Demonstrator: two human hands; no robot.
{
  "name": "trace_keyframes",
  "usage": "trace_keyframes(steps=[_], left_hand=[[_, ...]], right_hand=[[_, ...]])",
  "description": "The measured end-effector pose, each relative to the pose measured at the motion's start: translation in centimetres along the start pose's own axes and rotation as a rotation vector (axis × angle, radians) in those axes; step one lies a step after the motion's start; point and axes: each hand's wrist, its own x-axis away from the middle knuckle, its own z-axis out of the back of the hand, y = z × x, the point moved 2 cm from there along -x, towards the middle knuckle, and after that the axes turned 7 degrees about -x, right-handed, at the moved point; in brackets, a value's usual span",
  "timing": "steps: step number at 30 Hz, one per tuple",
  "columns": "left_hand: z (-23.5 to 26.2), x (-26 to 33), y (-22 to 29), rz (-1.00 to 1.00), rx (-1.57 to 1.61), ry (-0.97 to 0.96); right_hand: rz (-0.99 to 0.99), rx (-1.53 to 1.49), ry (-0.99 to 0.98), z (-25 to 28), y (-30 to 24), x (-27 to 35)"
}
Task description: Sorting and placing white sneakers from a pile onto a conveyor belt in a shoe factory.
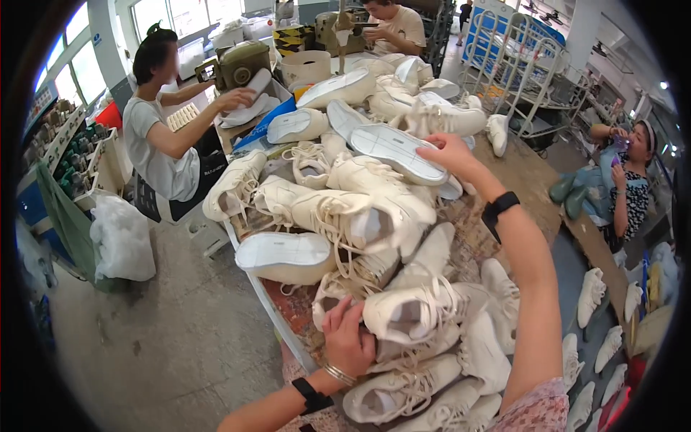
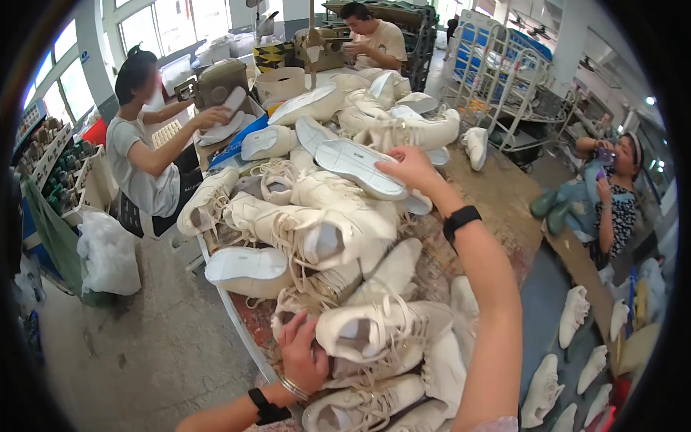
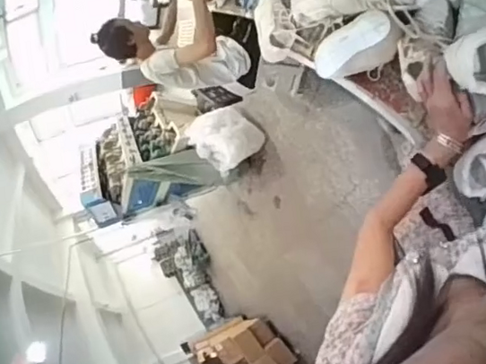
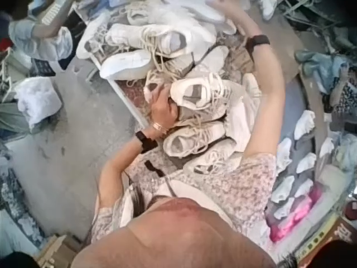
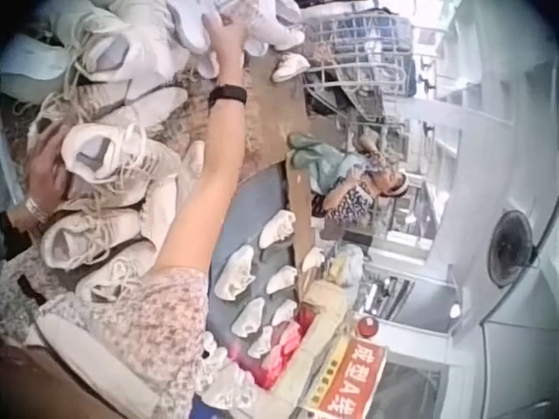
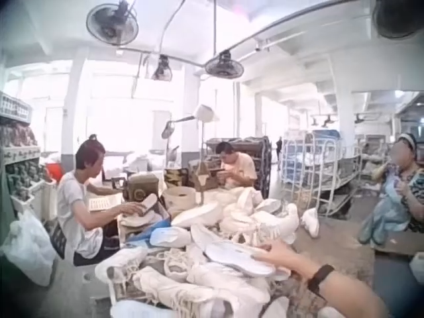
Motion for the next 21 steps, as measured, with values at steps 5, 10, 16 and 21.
trace_keyframes(steps=[5,10,16,21], left_hand=[[0.3,0.3,-0.9,-0.02,-0.034,0.027],[-1.0,0.1,-0.6,-0.045,-0.059,0.077],[-1.3,0.3,-0.5,-0.041,-0.085,0.094],[-0.7,0.5,-0.4,-0.026,-0.078,0.099]], right_hand=[[-0.426,-0.578,-0.101,6.4,-2.4,11.0],[-0.149,-0.145,0.199,12.1,-4.6,22.3],[0.416,1.034,0.385,8.7,-6.1,33.6],[0.298,0.919,-0.003,4.1,-3.4,37.7]])
